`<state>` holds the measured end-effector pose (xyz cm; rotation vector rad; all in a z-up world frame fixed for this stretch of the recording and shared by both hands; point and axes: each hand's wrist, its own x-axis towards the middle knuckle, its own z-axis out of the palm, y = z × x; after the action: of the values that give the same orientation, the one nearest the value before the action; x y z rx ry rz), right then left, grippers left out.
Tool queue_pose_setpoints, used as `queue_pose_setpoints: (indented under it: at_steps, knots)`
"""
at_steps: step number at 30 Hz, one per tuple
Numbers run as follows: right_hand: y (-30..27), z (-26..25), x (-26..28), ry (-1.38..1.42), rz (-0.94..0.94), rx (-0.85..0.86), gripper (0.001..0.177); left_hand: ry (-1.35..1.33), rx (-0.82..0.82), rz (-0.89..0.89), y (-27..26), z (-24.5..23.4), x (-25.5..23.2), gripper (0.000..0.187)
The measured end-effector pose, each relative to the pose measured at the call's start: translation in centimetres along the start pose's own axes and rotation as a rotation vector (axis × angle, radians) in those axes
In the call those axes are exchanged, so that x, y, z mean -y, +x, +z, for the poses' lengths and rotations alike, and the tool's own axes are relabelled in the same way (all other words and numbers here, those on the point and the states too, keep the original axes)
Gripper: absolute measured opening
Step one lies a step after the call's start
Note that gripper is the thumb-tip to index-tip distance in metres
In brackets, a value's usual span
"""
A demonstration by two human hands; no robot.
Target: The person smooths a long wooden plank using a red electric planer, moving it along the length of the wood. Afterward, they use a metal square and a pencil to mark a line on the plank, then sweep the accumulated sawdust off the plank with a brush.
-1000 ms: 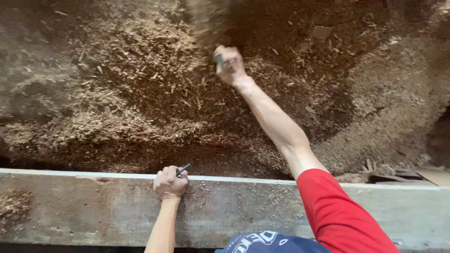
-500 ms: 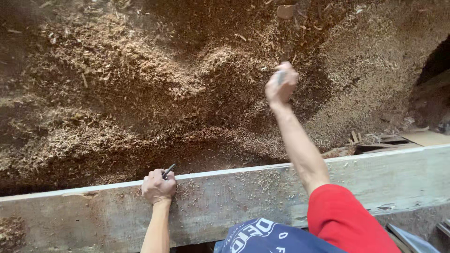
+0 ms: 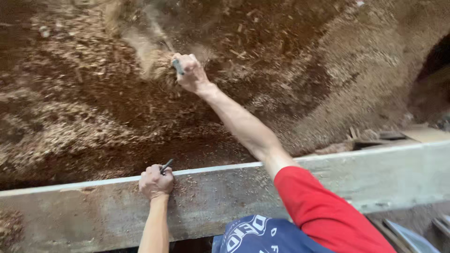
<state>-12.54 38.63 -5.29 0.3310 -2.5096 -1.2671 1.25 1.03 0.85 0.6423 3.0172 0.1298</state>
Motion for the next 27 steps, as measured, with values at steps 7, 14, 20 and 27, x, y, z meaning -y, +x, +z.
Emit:
queue_pose_setpoints:
  at_steps: [7,14,20,27]
  knots:
    - [-2.4,-4.5,1.0,1.220,1.162,-0.543,0.013,-0.101,-0.071,-0.011,0.2,-0.2,-0.5,0.018]
    - [-7.6,-1.6,4.3,0.887,1.282,-0.273,0.025,-0.163,-0.063,-0.012,0.6,-0.5,-0.8,0.019]
    - [9.2,0.7,12.0,1.468,1.176,-0.193,0.011,-0.188,-0.061,0.030,0.7,-0.2,-0.6,0.020]
    - [19.4,-4.1,12.4,1.706,0.859,-0.293,0.014,-0.223,0.042,0.094,1.0,0.8,0.2,0.020]
